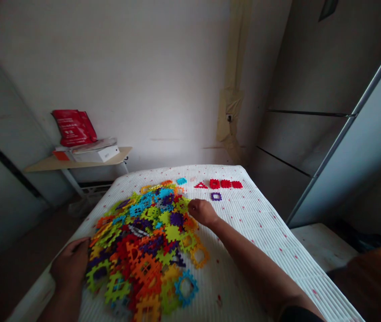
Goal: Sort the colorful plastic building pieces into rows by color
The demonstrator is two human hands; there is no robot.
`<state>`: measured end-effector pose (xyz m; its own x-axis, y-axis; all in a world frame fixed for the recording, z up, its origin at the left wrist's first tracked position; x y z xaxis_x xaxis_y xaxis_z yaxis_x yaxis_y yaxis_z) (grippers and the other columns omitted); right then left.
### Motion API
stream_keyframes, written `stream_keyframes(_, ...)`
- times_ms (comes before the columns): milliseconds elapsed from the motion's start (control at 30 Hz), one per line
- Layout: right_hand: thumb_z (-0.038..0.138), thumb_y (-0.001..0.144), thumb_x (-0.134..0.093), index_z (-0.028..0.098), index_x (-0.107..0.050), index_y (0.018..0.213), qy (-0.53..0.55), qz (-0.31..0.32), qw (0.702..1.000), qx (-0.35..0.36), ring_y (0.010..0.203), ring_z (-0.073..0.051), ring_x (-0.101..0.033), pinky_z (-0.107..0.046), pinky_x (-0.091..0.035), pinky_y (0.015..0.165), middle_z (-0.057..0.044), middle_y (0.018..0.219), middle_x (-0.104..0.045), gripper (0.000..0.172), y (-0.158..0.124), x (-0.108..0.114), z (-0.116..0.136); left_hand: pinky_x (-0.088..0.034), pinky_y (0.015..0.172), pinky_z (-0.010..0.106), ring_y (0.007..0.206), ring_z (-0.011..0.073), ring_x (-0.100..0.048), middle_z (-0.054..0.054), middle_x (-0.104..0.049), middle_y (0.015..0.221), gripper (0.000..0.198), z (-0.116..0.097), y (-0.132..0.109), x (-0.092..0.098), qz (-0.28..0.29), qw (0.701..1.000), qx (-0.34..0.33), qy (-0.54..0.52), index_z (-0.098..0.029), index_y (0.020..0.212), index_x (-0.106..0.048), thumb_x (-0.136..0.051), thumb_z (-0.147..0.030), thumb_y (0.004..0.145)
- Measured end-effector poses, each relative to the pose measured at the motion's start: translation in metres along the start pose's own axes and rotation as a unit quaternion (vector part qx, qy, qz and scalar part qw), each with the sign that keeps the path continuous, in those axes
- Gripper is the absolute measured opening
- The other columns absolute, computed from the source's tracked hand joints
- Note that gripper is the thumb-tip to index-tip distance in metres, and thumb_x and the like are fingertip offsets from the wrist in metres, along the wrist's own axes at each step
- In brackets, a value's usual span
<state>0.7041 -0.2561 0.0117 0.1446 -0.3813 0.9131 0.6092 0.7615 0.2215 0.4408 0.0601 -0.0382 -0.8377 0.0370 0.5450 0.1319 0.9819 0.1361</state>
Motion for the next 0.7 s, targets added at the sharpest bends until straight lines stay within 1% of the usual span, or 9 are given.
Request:
stream_keyframes(67, 0.026, 0.083, -0.057, 0.021, -0.068, 0.094, 0.007, 0.020, 0.998, 0.060, 0.081, -0.015, -0.062, -0.022, -0.043, 0.072, -0.004, 0.094, -0.068, 0.017, -0.018, -0.005, 0.011, -0.045, 0.081, 0.037, 0.077, 0.0241, -0.059, 0.004, -0.065, 0.078, 0.029, 0.000, 0.000, 0.000, -0.002, 1.000, 0.001, 0.000, -0.021, 0.079, -0.067, -0.053, -0.042, 0.065)
stream_keyframes(133, 0.027, 0.084, -0.056, 0.018, -0.067, 0.091, -0.025, 0.027, 0.996, 0.083, 0.083, -0.016, -0.061, -0.025, -0.042, 0.076, -0.006, 0.092, -0.068, 0.015, -0.030, -0.011, 0.018, -0.046, 0.080, 0.037, 0.075, 0.0233, -0.059, 0.004, -0.065, 0.076, 0.028, 0.001, 0.001, 0.000, -0.001, 1.000, 0.001, -0.004, -0.021, 0.079, -0.067, -0.054, -0.042, 0.065)
stream_keyframes(233, 0.024, 0.088, -0.052, 0.017, -0.065, 0.090, -0.056, 0.019, 0.996, 0.073, 0.084, -0.016, -0.060, -0.025, -0.041, 0.080, -0.007, 0.088, -0.067, 0.015, -0.036, -0.018, 0.024, -0.046, 0.079, 0.036, 0.074, 0.0222, -0.059, 0.004, -0.065, 0.076, 0.029, 0.001, 0.000, 0.000, 0.001, 1.000, -0.003, -0.011, -0.020, 0.080, -0.067, -0.053, -0.041, 0.066)
stream_keyframes(367, 0.025, 0.086, -0.054, 0.018, -0.064, 0.092, -0.045, 0.022, 0.996, 0.072, 0.084, -0.016, -0.059, -0.024, -0.041, 0.077, -0.006, 0.089, -0.066, 0.013, -0.037, -0.021, 0.028, -0.046, 0.079, 0.037, 0.077, 0.0233, -0.060, 0.005, -0.067, 0.079, 0.027, -0.003, -0.004, 0.003, 0.002, 1.000, -0.008, -0.011, -0.020, 0.079, -0.067, -0.053, -0.039, 0.066)
stream_keyframes(500, 0.026, 0.086, -0.055, 0.019, -0.065, 0.091, -0.030, 0.013, 0.997, 0.066, 0.084, -0.016, -0.059, -0.024, -0.040, 0.074, -0.005, 0.087, -0.067, 0.013, -0.039, -0.025, 0.027, -0.046, 0.078, 0.036, 0.079, 0.0239, -0.060, 0.005, -0.068, 0.081, 0.027, -0.007, -0.005, 0.005, 0.002, 1.000, -0.015, -0.012, -0.019, 0.078, -0.067, -0.052, -0.039, 0.067)
stream_keyframes(600, 0.027, 0.086, -0.055, 0.020, -0.066, 0.090, -0.015, -0.004, 0.998, 0.062, 0.083, -0.016, -0.060, -0.024, -0.040, 0.073, -0.004, 0.086, -0.067, 0.013, -0.039, -0.027, 0.024, -0.046, 0.079, 0.035, 0.079, 0.0239, -0.060, 0.005, -0.068, 0.081, 0.028, -0.007, -0.004, 0.005, 0.004, 1.000, -0.018, -0.014, -0.019, 0.078, -0.067, -0.052, -0.039, 0.067)
stream_keyframes(700, 0.027, 0.087, -0.053, 0.020, -0.066, 0.091, 0.001, -0.002, 0.998, 0.068, 0.084, -0.017, -0.060, -0.024, -0.040, 0.074, -0.004, 0.088, -0.068, 0.016, -0.041, -0.025, 0.024, -0.046, 0.080, 0.035, 0.081, 0.0240, -0.061, 0.005, -0.068, 0.081, 0.029, -0.004, -0.004, 0.004, 0.003, 1.000, -0.018, -0.015, -0.019, 0.080, -0.068, -0.051, -0.040, 0.067)
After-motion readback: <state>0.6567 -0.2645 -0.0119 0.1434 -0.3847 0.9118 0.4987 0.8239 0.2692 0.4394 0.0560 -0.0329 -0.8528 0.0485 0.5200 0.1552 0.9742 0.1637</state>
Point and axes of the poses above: each hand's wrist, its own y-axis towards the middle knuckle, its own x-axis out of the back of the hand, z = x × y, the point moved 2 cm from there along y, towards the middle knuckle
